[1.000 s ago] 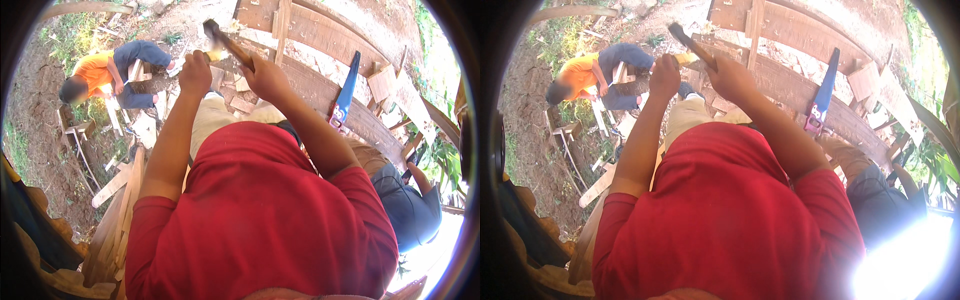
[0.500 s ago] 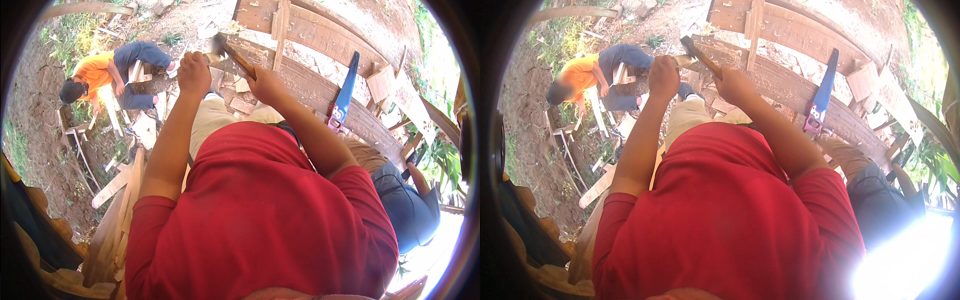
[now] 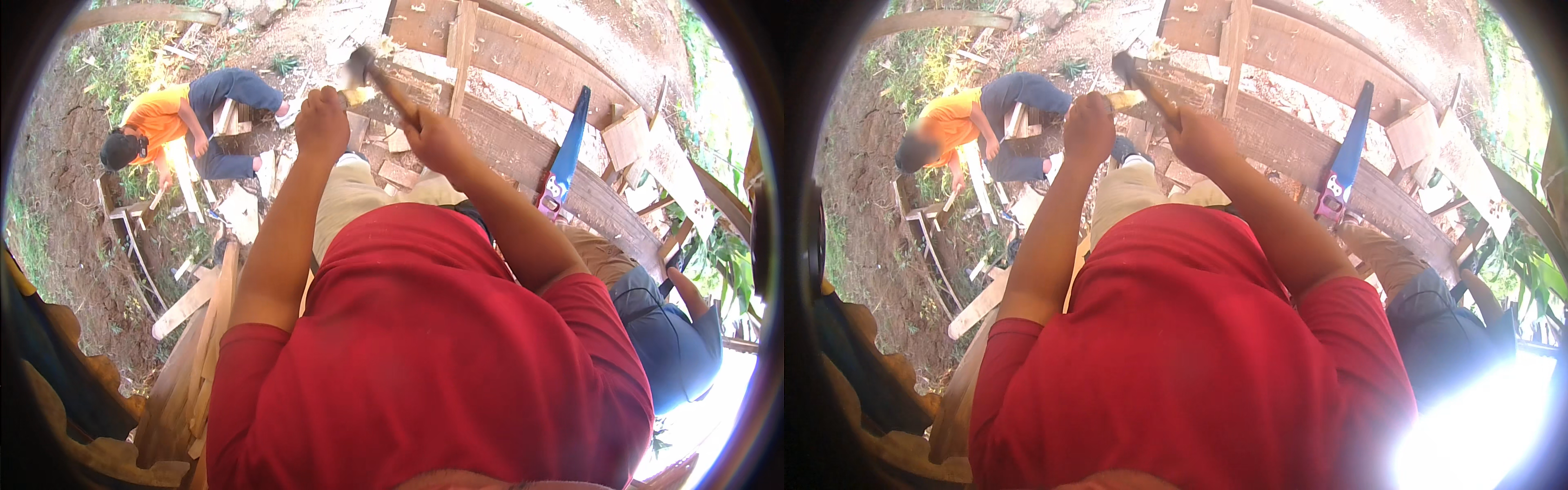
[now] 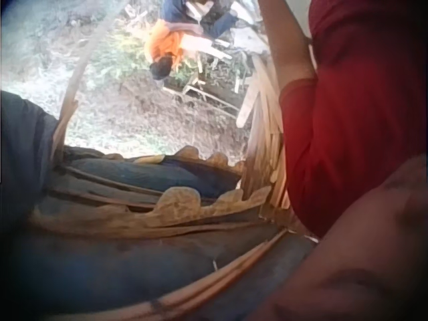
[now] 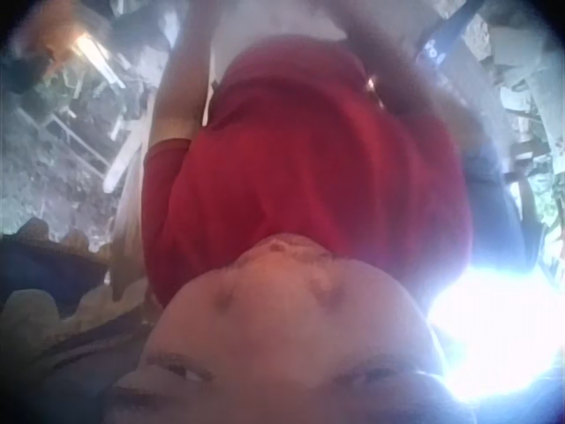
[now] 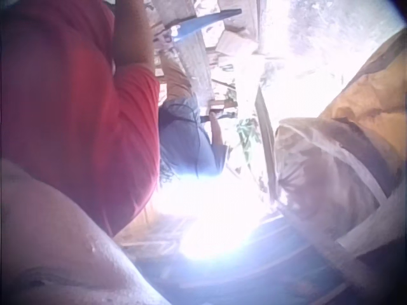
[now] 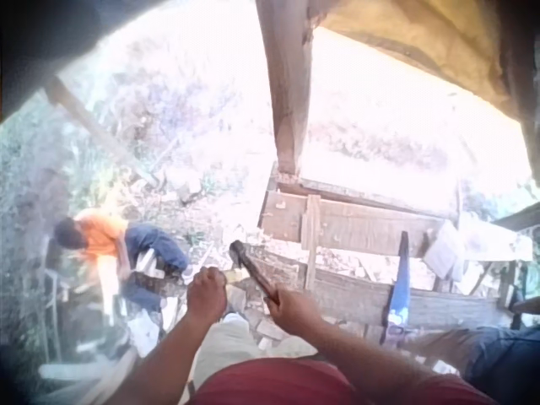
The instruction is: The person shapes a piece of wood using a small axe, striking the end of the wood repeatedly to taper it while other individuals work nearby.
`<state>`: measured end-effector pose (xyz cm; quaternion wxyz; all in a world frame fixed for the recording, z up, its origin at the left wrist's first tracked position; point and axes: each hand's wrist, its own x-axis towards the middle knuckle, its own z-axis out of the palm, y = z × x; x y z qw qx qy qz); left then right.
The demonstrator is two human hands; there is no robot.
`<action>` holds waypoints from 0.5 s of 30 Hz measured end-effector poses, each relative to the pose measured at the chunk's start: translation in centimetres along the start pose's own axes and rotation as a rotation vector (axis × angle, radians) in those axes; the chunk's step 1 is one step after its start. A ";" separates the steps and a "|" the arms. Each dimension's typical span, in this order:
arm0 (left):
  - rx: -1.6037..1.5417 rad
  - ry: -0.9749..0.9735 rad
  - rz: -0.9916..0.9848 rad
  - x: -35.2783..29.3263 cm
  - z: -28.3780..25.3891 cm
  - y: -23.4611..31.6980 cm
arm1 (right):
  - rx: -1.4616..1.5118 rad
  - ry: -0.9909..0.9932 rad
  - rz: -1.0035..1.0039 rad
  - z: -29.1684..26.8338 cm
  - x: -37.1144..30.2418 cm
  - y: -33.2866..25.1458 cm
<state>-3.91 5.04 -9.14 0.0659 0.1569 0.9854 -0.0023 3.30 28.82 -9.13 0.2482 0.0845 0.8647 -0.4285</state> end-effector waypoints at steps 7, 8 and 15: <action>-0.029 -0.007 -0.010 0.2 0.5 -0.8 | 0.096 0.094 -0.068 -1.0 -0.1 -2.3; -0.035 -0.029 -0.031 0.3 -0.1 -0.3 | 0.126 0.098 -0.048 -1.5 -0.3 -2.8; -0.037 -0.049 -0.042 0.7 -0.4 -0.2 | 0.077 0.056 -0.087 -2.2 0.7 -2.7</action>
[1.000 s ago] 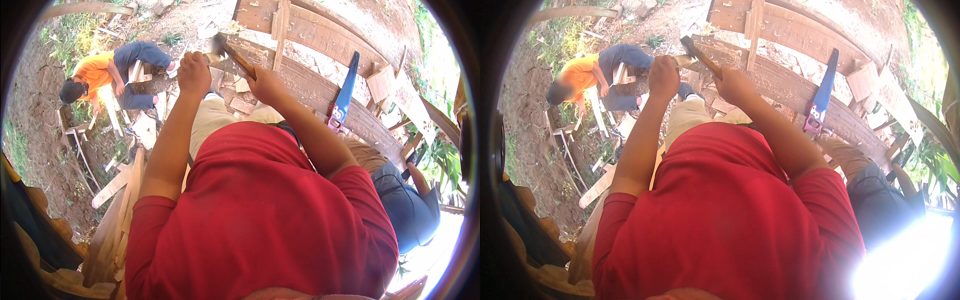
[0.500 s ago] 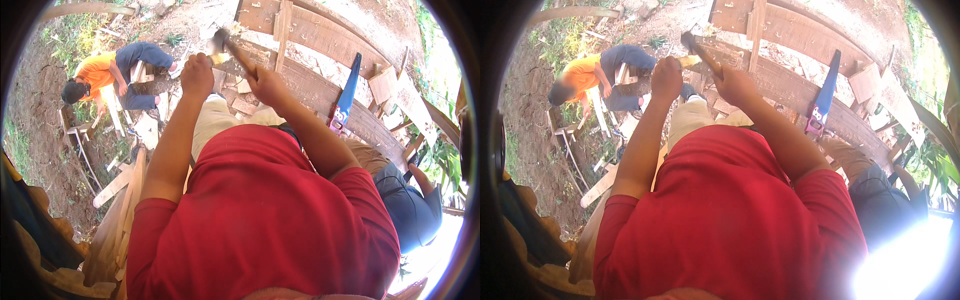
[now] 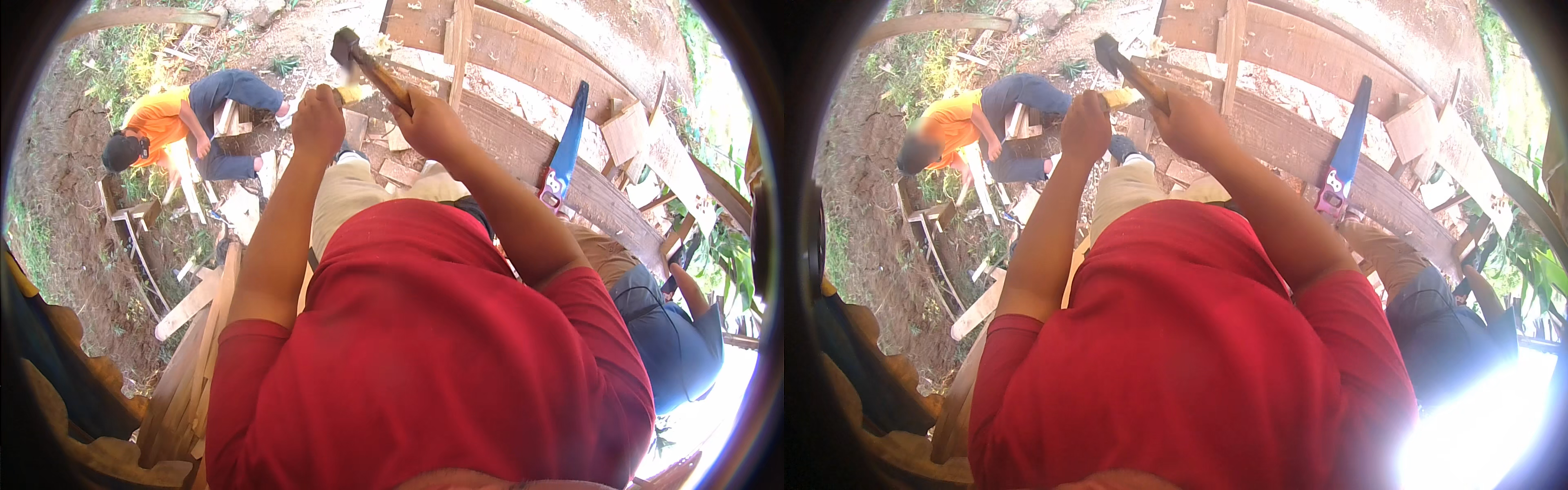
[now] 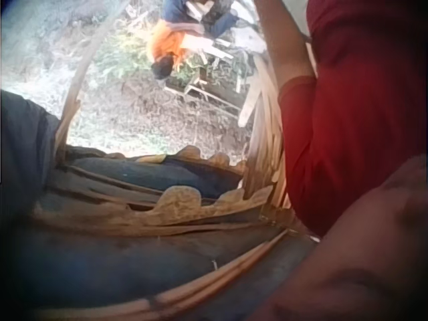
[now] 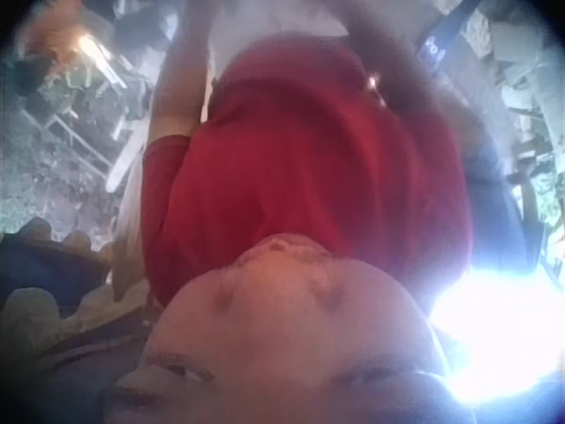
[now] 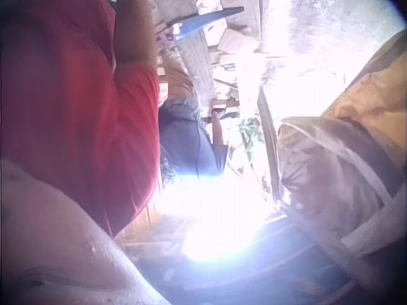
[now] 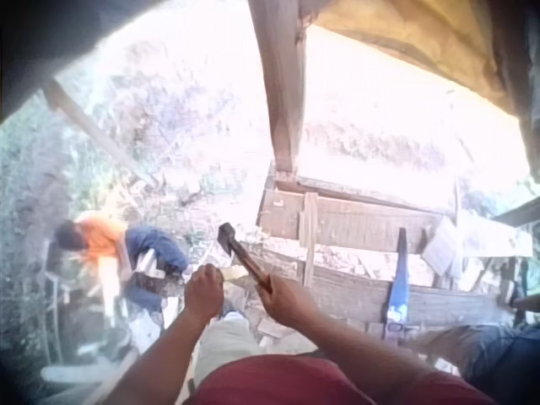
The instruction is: The person shapes a piece of wood using a small axe, striking the end of the wood repeatedly to taper it while other individuals work nearby.
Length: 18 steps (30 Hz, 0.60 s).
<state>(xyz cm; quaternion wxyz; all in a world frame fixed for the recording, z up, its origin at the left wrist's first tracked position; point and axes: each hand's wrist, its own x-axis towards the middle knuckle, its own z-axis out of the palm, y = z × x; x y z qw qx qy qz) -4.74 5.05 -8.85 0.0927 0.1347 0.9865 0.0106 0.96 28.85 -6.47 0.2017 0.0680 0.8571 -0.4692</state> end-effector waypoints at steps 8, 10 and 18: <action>-0.019 0.011 0.004 0.1 0.1 -0.2 | -0.024 0.073 -0.025 0.3 0.2 0.6; 0.007 0.010 0.024 -0.4 0.5 -0.5 | -0.069 -0.035 0.041 0.7 -0.7 0.6; -0.042 0.005 0.015 -0.1 0.3 -0.2 | -0.040 0.001 0.006 0.8 -1.2 1.5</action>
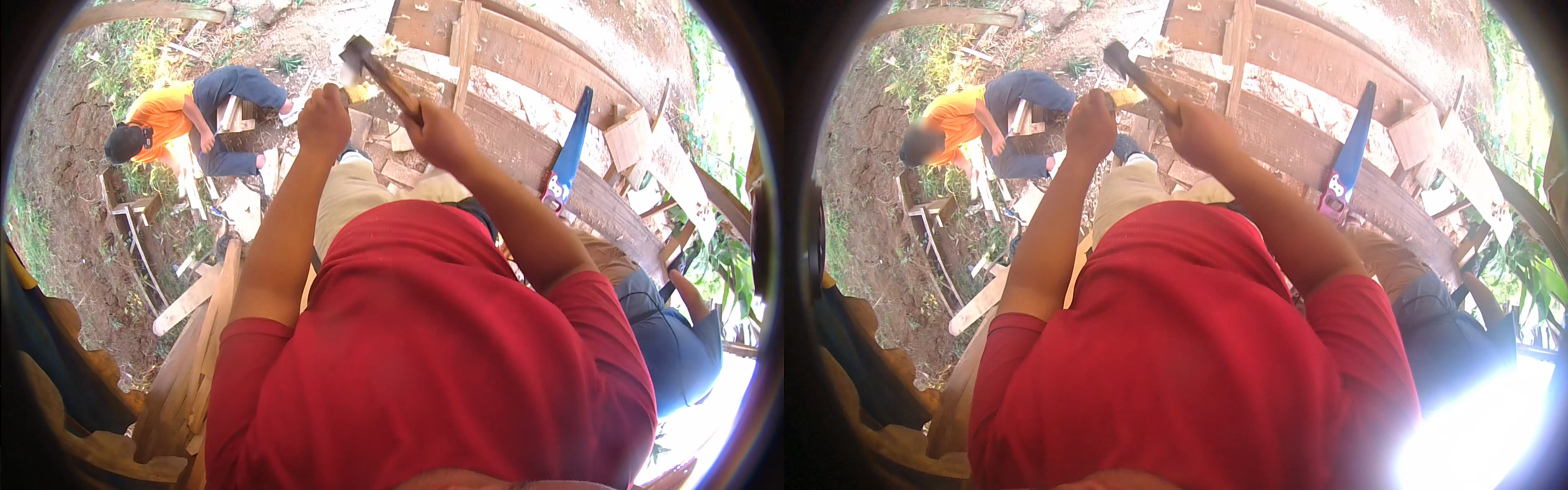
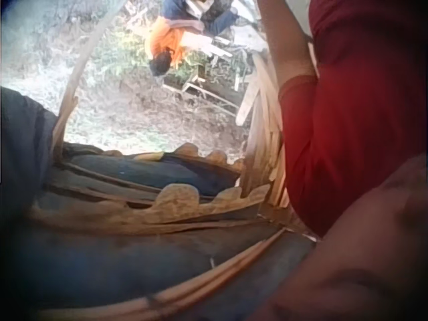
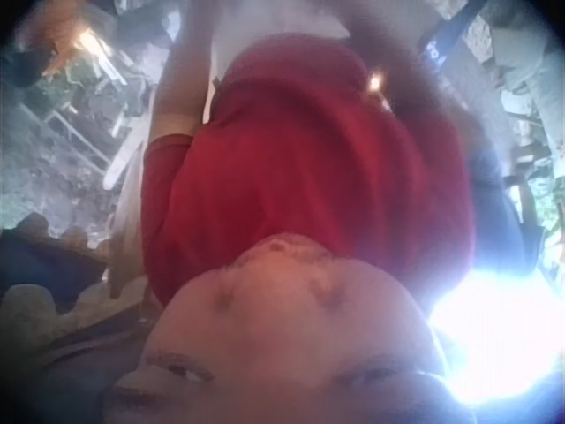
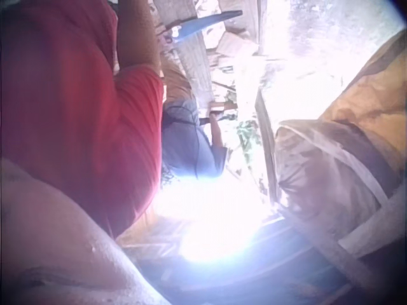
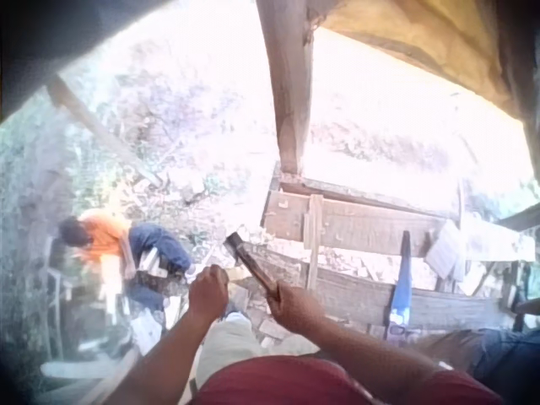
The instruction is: The person shapes a piece of wood using a small axe, striking the end of the wood repeatedly to taper it while other individuals work nearby.
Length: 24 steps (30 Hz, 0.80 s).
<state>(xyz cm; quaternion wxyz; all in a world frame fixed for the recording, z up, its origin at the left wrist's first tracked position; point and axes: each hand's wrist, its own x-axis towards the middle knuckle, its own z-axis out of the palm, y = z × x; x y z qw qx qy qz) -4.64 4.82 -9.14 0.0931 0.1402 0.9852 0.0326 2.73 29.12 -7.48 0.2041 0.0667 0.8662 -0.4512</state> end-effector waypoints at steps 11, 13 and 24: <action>-0.008 -0.031 -0.052 -0.6 -0.4 0.3 | -0.091 -0.083 0.078 1.5 1.2 2.5; 0.062 0.035 0.021 -0.7 -0.2 0.2 | -0.171 -0.055 0.121 1.6 2.2 4.1; 0.019 -0.051 -0.136 -0.6 -0.7 1.7 | 0.098 0.026 0.055 2.2 -1.2 2.0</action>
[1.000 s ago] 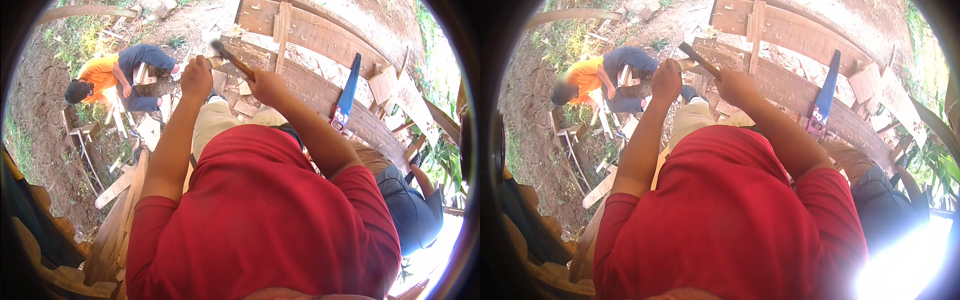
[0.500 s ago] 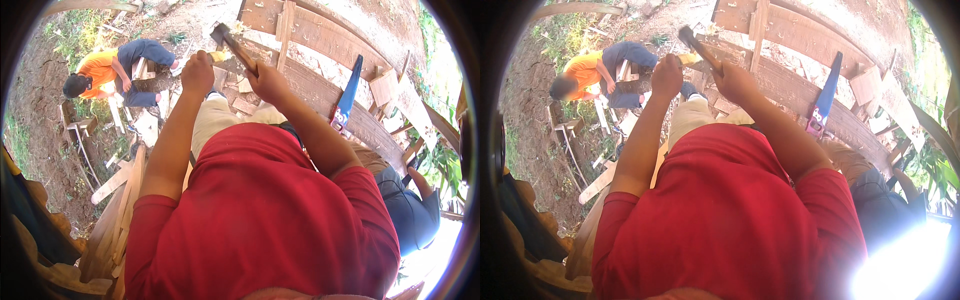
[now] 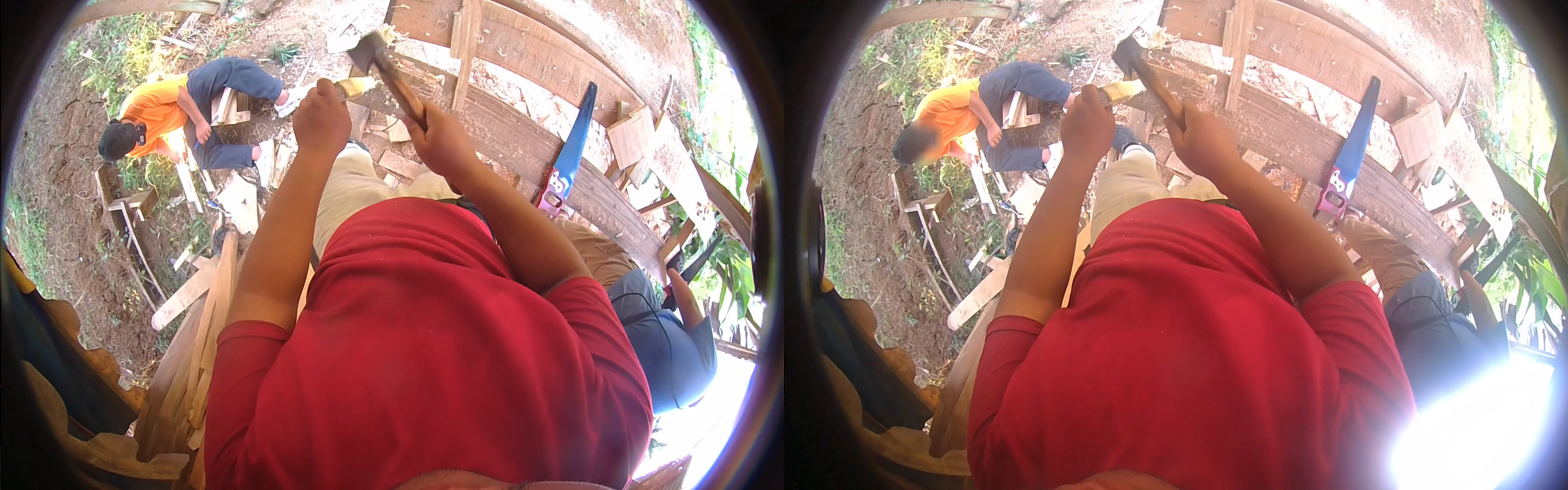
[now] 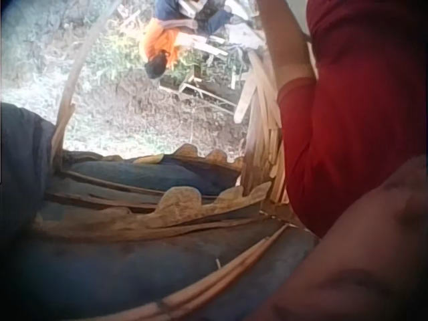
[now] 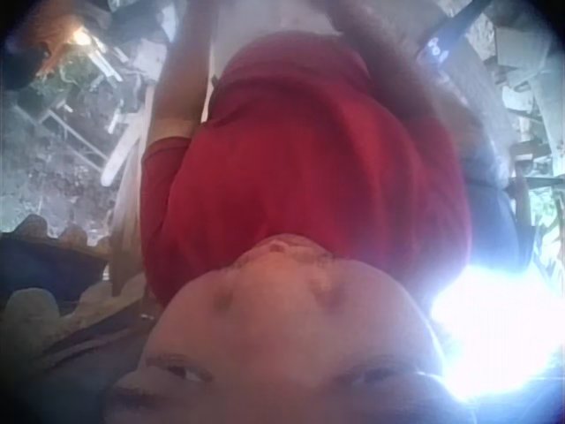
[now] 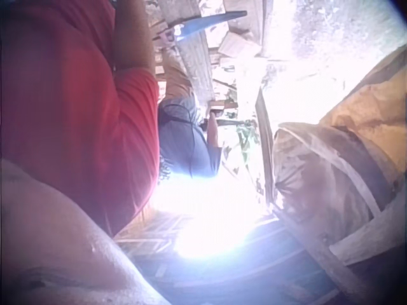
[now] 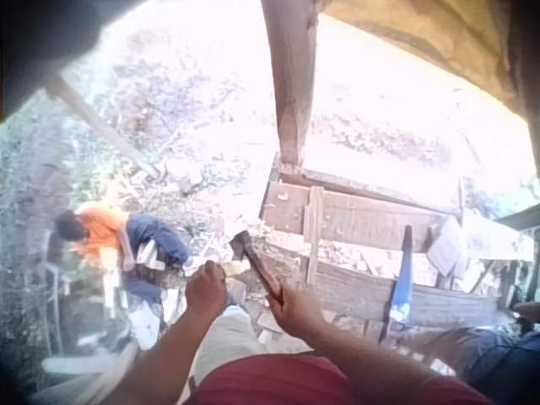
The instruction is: The person shapes a piece of wood using a small axe, striking the end of the wood repeatedly to taper it while other individuals work nearby.
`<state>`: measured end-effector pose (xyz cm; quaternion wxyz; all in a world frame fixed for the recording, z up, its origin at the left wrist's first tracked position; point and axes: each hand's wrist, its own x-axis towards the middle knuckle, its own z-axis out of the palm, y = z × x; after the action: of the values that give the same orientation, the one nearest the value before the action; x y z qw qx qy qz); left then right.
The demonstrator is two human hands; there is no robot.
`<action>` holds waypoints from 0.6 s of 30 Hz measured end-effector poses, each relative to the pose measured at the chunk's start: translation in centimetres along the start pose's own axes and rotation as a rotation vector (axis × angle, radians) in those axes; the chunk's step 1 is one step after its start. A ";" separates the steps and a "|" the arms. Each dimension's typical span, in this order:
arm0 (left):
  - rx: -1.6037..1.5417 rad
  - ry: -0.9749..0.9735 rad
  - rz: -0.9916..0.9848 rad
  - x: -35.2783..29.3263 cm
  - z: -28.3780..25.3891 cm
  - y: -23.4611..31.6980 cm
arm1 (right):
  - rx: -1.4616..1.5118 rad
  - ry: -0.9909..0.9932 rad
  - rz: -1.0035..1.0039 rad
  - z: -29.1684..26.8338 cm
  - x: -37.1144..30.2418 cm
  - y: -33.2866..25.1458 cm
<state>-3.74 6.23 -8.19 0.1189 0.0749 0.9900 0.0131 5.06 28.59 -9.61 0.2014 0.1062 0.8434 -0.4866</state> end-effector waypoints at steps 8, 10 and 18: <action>-0.005 -0.014 -0.112 -0.4 0.0 0.1 | 0.106 0.016 0.082 -1.9 -0.2 -0.8; 0.057 0.082 -0.038 -0.7 0.7 -0.4 | 0.075 -0.022 0.076 -1.7 -0.1 -1.4; 0.042 0.039 -0.070 0.1 0.7 -0.9 | -0.017 -0.026 -0.030 -1.2 1.0 -2.2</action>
<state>-3.76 5.32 -8.93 0.0984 0.0425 0.9942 -0.0104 3.06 28.51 -7.83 0.2059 0.0858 0.8465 -0.4834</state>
